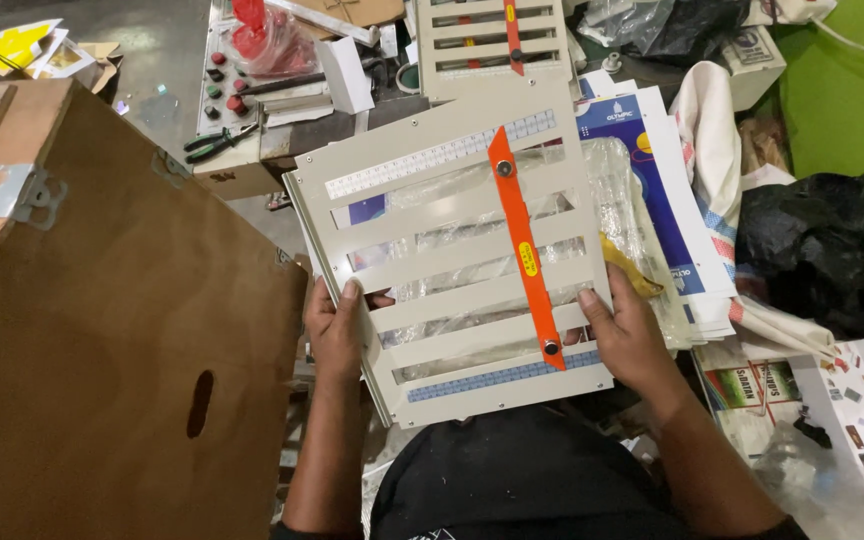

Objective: The person unwraps a white plastic-covered item using a utility knife to cut through the plastic wrap, then removes the wrapping and picks up the item.

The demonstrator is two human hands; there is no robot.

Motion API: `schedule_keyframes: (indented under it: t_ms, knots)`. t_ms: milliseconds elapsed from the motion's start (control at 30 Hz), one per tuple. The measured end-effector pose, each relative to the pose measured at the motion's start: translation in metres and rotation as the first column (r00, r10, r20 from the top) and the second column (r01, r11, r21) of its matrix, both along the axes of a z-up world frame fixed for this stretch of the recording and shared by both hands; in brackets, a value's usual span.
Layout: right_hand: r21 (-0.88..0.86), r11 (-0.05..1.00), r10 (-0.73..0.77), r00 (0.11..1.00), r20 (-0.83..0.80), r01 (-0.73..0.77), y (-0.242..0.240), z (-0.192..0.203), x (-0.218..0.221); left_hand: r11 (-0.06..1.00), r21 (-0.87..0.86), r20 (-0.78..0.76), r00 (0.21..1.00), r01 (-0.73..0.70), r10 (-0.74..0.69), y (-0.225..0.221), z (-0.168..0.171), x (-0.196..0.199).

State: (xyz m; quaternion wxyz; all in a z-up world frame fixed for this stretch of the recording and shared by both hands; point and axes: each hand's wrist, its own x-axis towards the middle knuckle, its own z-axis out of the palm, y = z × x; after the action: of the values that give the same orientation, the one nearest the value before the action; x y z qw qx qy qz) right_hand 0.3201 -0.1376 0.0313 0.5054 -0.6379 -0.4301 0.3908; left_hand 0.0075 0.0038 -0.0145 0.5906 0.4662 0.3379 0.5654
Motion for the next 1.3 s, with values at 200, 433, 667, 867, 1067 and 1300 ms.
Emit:
schedule_keyframes:
  t_ms: [200,433,667,867,1067,1300]
  knots:
    - [0.002,1.000,-0.001,0.997,-0.074,0.001,0.000,-0.015,0.005,1.000,0.011,0.030,1.000,0.001,-0.002,-0.006,-0.002,-0.001]
    - [0.073,0.997,0.030,0.992,-0.123,-0.021,-0.002,-0.032,0.006,1.000,0.004,0.033,0.999,-0.017,0.017,-0.015,-0.008,-0.007]
    - [0.054,0.999,0.010,0.994,-0.106,-0.004,-0.011,-0.034,0.010,0.997,-0.017,-0.027,0.996,-0.081,0.081,-0.027,-0.011,-0.008]
    - [-0.029,0.999,-0.006,0.881,0.473,0.023,-0.008,0.060,0.044,0.973,0.108,0.132,0.973,-0.204,0.190,-0.051,-0.004,0.024]
    - [0.423,0.878,-0.057,0.830,0.555,-0.223,0.021,0.131,0.080,1.000,-0.006,0.270,0.963,0.014,-0.012,-0.088,-0.020,0.057]
    - [0.456,0.797,-0.392,0.235,0.889,-0.397,0.081,0.170,0.071,0.807,-0.175,-0.369,0.722,0.565,-0.585,-0.121,-0.043,0.024]
